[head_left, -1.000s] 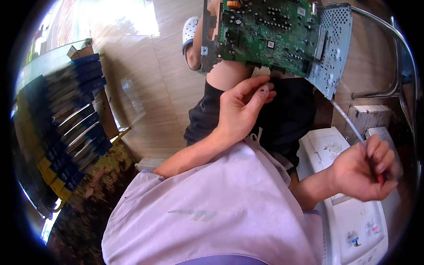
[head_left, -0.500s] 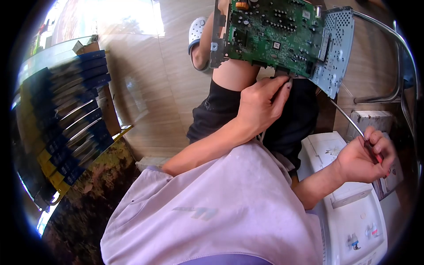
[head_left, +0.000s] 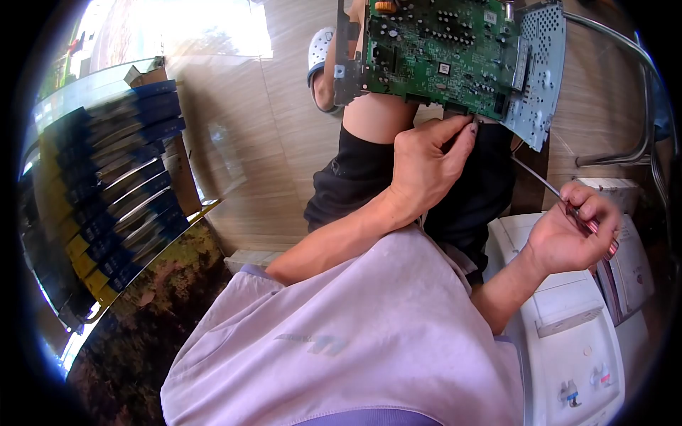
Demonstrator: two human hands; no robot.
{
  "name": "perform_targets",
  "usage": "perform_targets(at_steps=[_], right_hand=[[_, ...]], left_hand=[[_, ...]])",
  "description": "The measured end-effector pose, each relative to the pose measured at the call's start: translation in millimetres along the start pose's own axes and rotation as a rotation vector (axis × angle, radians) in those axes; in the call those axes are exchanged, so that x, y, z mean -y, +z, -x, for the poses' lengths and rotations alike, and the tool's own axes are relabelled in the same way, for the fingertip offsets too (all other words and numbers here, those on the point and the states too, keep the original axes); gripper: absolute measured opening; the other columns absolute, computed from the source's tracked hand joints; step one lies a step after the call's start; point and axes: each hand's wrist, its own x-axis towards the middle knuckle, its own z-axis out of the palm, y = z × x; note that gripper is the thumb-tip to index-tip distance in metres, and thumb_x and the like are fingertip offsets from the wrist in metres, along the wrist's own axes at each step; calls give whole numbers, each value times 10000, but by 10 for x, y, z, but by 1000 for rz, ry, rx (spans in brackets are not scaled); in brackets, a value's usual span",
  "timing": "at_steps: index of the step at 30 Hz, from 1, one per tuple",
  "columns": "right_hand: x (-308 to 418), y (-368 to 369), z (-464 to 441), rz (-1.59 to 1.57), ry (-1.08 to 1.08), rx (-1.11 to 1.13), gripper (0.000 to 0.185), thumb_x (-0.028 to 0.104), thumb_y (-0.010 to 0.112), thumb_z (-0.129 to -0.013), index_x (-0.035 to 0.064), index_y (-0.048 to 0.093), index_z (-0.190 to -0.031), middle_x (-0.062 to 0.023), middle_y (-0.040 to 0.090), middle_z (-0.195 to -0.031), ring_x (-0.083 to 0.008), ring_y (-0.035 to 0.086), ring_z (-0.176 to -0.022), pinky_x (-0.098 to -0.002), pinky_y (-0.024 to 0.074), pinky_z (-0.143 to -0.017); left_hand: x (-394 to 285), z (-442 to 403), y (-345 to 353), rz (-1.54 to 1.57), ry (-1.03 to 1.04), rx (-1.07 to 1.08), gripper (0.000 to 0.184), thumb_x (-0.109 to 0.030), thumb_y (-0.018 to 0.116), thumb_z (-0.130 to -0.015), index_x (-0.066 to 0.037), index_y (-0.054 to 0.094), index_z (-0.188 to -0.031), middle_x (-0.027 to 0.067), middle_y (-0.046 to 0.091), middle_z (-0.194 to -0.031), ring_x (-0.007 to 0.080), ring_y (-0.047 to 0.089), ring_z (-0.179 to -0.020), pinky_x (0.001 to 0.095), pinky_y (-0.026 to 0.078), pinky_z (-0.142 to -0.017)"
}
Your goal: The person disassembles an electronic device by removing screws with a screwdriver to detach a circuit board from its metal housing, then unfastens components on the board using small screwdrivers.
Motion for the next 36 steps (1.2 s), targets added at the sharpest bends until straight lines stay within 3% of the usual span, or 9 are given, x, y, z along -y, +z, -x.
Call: perform_targets(at_steps=[8,14,20,36], right_hand=[[-39,50,16,14,-5,-39,224,160,473,-969,77,476,-762,-49,445,-641,-212,490,-587,-384,439,-567],[-25,45,2,43,-52,-8,210,163,490,-967,68,489,-780,-56,456,-646,-219,501,-588,-392,461,-566],[-46,65,45,69,-77,42,190,175,513,-975,39,515,-844,-73,481,-660,-226,525,-592,-394,490,-553],[-83,104,98,71,-85,36,151,130,538,-977,-3,537,-905,-91,485,-675,-237,545,-593,-397,528,-556]], left_hand=[[43,-2,2,-105,113,0,186,-105,739,-932,2,758,-1084,127,701,-759,125,629,-640,286,496,-602],[-22,-66,-58,-267,252,47,161,-104,742,-912,-25,763,-1051,139,653,-719,262,631,-587,358,496,-560],[-95,-119,-59,-413,348,88,95,-100,723,-899,-37,748,-966,132,644,-709,335,644,-626,413,517,-571],[-129,-201,-54,-504,341,142,90,-97,699,-890,-28,697,-832,164,669,-713,350,671,-648,443,538,-589]])
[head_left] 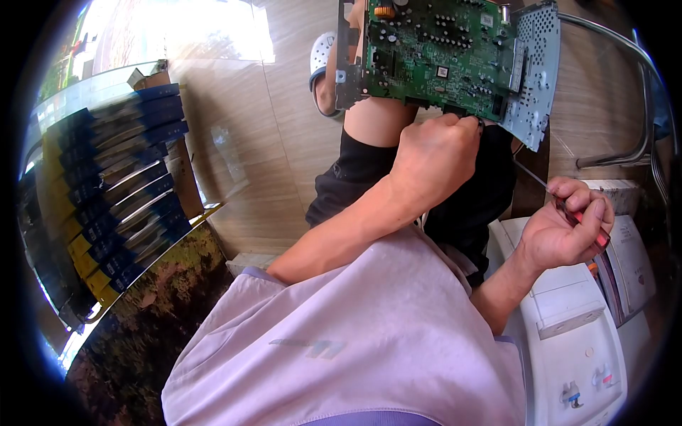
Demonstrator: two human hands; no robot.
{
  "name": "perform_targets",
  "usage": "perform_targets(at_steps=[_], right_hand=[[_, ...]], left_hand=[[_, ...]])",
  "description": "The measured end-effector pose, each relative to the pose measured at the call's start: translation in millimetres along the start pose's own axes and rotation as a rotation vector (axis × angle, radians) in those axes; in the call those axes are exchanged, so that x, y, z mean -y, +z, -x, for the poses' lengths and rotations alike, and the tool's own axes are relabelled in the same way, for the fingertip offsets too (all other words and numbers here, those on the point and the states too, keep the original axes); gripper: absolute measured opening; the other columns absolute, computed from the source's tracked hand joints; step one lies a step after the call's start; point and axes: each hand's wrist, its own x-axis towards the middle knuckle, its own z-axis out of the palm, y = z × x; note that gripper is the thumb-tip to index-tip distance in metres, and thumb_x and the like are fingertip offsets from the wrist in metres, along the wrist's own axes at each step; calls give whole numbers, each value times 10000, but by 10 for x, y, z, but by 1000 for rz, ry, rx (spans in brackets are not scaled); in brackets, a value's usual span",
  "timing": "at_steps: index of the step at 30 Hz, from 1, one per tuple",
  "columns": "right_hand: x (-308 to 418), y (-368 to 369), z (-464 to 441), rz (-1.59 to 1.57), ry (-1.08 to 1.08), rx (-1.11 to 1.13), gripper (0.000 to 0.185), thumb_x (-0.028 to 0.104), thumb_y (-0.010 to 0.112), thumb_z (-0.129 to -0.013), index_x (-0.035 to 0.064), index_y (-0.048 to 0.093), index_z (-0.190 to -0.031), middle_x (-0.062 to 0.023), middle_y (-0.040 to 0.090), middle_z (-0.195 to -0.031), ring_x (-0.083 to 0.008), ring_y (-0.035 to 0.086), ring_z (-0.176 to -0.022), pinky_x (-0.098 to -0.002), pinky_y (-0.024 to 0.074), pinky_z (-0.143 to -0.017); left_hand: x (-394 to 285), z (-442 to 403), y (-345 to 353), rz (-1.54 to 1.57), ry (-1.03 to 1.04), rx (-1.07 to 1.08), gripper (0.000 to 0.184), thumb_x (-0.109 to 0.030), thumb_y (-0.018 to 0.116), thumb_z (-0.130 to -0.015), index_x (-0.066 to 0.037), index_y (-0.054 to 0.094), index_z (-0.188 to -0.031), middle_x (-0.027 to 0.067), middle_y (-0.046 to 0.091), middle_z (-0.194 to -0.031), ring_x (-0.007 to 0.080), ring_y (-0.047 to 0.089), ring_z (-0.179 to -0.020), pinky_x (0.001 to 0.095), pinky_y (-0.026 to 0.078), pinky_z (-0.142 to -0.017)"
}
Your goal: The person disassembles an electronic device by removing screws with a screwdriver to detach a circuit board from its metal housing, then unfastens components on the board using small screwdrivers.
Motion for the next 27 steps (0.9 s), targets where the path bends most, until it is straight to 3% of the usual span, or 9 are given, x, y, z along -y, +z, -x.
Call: perform_targets(at_steps=[8,11,12,17,20,24,27], right_hand=[[41,-61,-27,37,-23,1,182,149,519,-991,-6,531,-895,-89,482,-679,-229,527,-581,-391,507,-545],[103,-235,-150,25,-38,20,219,185,502,-1002,13,514,-867,-81,478,-676,-214,494,-567,-381,465,-540],[158,-276,-186,16,-7,29,251,227,489,-1015,43,502,-844,-58,459,-682,-197,449,-582,-354,407,-548],[384,-302,-326,-304,95,-14,257,264,536,-1025,54,530,-877,-36,446,-705,-160,399,-616,-308,344,-550],[516,-335,-417,-443,184,75,262,253,552,-1031,8,574,-940,-49,468,-705,-137,427,-606,-266,353,-516],[600,-321,-463,-516,272,254,287,273,543,-1039,-4,565,-968,-56,466,-678,-127,434,-575,-266,358,-454],[651,-229,-432,-569,299,367,278,269,555,-1030,-3,560,-972,-43,460,-666,-121,408,-539,-259,334,-425]], left_hand=[[67,31,-6,53,60,-44,66,-82,725,-873,-20,714,-893,146,666,-731,334,659,-653,415,532,-582],[175,70,-13,159,127,-59,105,-56,746,-870,-13,733,-965,118,662,-724,270,645,-618,354,523,-573],[183,80,-28,237,113,-50,108,-51,748,-875,-9,735,-973,106,668,-730,233,645,-615,329,521,-573],[179,156,-183,585,-117,79,90,-33,741,-898,9,738,-977,56,701,-761,79,650,-646,232,513,-594],[201,221,-292,669,-230,223,63,-39,743,-899,6,739,-943,46,706,-755,68,664,-664,226,520,-599],[162,283,-374,549,57,177,74,-22,769,-846,-23,734,-911,47,695,-728,110,676,-626,240,525,-562],[103,285,-393,548,149,149,103,-13,781,-817,-41,719,-895,43,683,-732,138,668,-603,258,525,-541]])
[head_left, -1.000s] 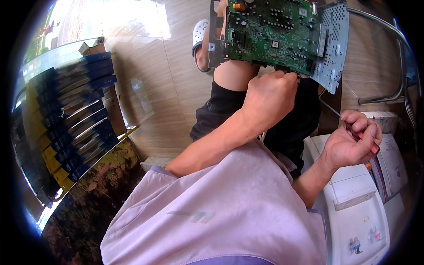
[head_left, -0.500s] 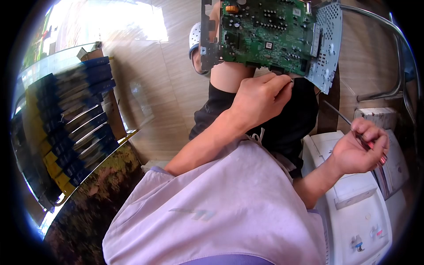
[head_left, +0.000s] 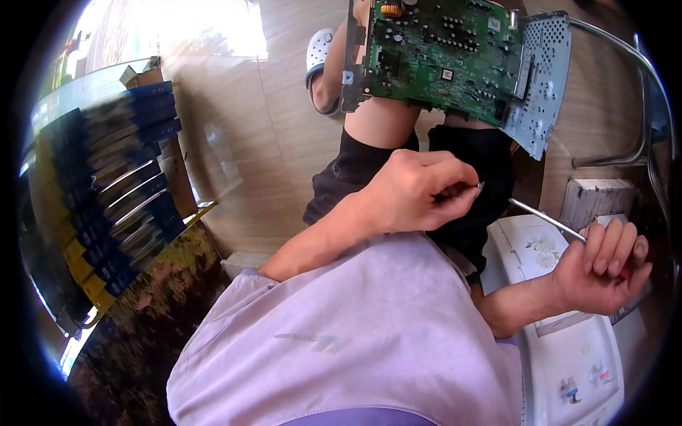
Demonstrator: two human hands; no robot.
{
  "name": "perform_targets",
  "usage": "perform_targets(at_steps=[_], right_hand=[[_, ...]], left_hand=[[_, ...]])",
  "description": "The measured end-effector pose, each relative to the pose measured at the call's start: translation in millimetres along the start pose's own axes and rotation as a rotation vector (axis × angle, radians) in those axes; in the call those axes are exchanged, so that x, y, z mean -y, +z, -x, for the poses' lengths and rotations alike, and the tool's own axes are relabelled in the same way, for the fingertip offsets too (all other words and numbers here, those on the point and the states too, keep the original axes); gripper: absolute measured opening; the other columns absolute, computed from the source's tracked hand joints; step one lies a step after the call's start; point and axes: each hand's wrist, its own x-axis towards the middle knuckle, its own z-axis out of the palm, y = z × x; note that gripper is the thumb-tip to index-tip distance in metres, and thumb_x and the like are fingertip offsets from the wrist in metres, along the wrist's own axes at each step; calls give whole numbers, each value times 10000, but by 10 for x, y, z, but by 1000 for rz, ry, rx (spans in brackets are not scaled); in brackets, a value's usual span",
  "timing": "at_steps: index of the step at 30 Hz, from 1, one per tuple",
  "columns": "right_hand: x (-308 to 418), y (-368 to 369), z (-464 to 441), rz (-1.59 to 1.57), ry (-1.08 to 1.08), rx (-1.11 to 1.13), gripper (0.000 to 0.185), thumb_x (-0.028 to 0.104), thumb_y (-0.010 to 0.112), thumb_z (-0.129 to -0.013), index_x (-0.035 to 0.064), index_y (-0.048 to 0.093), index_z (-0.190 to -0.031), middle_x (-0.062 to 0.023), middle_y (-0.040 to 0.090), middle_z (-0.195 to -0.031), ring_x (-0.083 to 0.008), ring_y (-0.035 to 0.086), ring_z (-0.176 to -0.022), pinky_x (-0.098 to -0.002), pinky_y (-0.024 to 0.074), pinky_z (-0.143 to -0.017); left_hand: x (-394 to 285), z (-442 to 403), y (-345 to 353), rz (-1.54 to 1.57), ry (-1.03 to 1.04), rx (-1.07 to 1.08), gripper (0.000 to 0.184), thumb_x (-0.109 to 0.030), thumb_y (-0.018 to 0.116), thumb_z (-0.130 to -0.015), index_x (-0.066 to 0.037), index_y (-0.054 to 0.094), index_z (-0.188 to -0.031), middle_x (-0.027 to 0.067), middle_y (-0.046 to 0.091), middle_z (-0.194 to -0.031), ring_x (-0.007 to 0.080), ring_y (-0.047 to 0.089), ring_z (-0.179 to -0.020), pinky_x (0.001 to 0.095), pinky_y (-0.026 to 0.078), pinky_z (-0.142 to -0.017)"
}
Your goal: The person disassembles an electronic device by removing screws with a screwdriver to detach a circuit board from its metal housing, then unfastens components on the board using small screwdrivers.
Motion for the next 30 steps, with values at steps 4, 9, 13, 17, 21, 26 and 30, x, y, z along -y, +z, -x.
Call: perform_targets(at_steps=[4,9,13,17,21,26,30], right_hand=[[-27,89,-47,-96,-7,-8,267,270,561,-1011,10,556,-950,-36,461,-644,-100,386,-477,-242,323,-388],[-68,140,-117,-141,2,-24,278,281,563,-1010,10,550,-947,-35,462,-641,-97,382,-465,-242,332,-383],[-124,209,-144,-166,17,-35,281,282,560,-1013,6,548,-963,-35,461,-644,-102,382,-472,-245,332,-383],[-173,277,-165,-153,18,-31,291,289,540,-1025,4,544,-967,-33,457,-648,-102,384,-483,-244,328,-391],[-187,297,-188,-130,42,-16,296,289,518,-1036,4,549,-963,-27,455,-650,-95,384,-492,-247,327,-400],[-211,304,-182,-118,51,-28,301,286,503,-1045,0,559,-967,-22,458,-651,-90,385,-494,-246,322,-400],[-228,296,-186,-119,41,-25,310,290,505,-1046,-5,565,-975,-20,460,-650,-91,386,-492,-246,319,-398]], left_hand=[[-43,-54,-21,-46,49,27,132,-16,797,-801,-59,704,-885,34,673,-749,156,654,-590,278,514,-520],[-47,-96,-115,-84,128,-6,162,-14,813,-775,-70,715,-892,25,674,-739,162,646,-586,286,509,-524],[-1,-116,-123,-106,213,-95,187,-6,826,-750,-73,727,-894,24,688,-738,160,655,-600,285,511,-535],[-11,-129,-148,-68,195,-89,186,2,829,-742,-64,735,-888,36,709,-752,159,667,-617,283,519,-546],[-2,-127,-155,-37,206,-86,188,6,831,-739,-57,741,-893,43,722,-764,160,671,-623,281,528,-553],[-2,-141,-147,-66,243,-92,198,7,835,-731,-55,743,-895,49,725,-769,162,675,-629,284,537,-558],[4,-156,-143,-96,274,-88,214,13,837,-713,-48,739,-893,56,722,-770,167,679,-634,290,541,-561]])
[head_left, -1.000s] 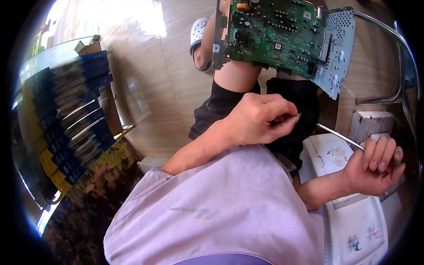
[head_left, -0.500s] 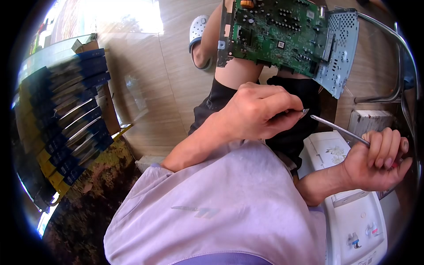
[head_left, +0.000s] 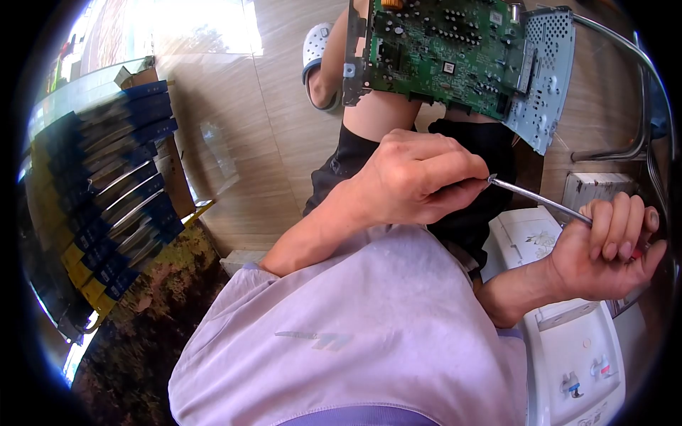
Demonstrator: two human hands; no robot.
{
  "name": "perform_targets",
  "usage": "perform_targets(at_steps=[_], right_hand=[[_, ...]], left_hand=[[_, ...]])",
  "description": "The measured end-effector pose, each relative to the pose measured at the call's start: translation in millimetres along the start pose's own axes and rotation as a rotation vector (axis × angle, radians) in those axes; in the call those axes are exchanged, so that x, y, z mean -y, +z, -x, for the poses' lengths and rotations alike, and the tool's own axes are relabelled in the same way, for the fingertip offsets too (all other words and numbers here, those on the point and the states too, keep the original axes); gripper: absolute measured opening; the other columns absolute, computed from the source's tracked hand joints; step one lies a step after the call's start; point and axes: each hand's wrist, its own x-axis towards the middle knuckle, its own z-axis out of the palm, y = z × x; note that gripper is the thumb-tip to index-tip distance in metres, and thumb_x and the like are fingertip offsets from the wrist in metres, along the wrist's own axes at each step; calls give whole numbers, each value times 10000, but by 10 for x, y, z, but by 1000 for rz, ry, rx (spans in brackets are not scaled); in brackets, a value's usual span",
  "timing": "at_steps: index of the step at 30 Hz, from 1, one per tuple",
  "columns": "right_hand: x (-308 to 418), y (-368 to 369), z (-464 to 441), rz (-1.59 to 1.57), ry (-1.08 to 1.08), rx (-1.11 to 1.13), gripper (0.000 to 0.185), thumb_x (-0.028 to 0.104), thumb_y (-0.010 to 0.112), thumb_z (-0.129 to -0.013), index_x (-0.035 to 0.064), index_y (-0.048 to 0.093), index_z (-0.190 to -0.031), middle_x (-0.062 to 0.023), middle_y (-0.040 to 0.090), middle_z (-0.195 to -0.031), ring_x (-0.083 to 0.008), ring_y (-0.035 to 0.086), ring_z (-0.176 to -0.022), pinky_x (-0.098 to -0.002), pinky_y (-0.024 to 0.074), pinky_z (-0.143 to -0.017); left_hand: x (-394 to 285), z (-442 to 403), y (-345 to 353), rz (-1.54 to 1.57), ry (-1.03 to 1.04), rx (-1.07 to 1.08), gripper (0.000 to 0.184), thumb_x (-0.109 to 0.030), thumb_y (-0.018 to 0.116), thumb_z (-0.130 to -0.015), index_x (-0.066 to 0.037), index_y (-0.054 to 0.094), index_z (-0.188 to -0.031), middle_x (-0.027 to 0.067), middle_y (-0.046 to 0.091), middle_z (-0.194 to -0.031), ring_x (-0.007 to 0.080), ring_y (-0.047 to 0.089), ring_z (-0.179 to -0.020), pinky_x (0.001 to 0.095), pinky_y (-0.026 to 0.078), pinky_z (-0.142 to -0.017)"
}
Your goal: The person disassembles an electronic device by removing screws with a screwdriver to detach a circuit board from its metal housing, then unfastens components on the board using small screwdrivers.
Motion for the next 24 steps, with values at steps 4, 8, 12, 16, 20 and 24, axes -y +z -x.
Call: perform_targets(at_steps=[4,8,12,16,20,24], right_hand=[[-1,-24,-2,-1,5,43,340,298,495,-1051,-31,578,-1023,-15,453,-652,-92,381,-500,-246,325,-403],[27,-48,19,95,-20,38,408,331,477,-1062,-61,590,-1087,-41,467,-708,-117,414,-581,-249,340,-418],[-20,27,88,189,-79,-18,443,369,480,-1066,-54,593,-1129,-59,485,-790,-151,436,-696,-269,376,-487],[-151,188,140,251,-192,-146,303,279,545,-1042,-22,571,-1026,-51,444,-789,-163,386,-734,-317,382,-649],[-147,74,181,335,-116,19,412,419,454,-1085,44,600,-1177,-54,502,-876,-209,497,-808,-406,450,-734],[-174,13,228,392,-6,91,442,431,410,-1096,34,582,-1184,-132,588,-966,-305,598,-898,-478,521,-807]], left_hand=[[21,-10,0,-43,58,10,236,20,836,-692,-37,734,-897,62,714,-762,180,677,-630,296,541,-554],[13,-23,-8,-119,115,4,248,22,837,-686,-23,723,-901,69,707,-761,195,673,-617,305,537,-540],[17,-18,-4,-194,168,-7,251,28,834,-682,-10,713,-899,77,702,-764,204,670,-609,309,535,-530],[22,-17,18,-200,178,-48,252,37,825,-680,-8,714,-902,83,700,-765,204,666,-603,308,537,-531],[63,-12,4,-181,145,-69,246,30,820,-689,-9,717,-909,87,701,-770,202,667,-605,300,530,-528],[94,6,-17,-221,141,-72,232,19,821,-705,-14,721,-912,84,706,-772,205,675,-613,299,521,-523]])
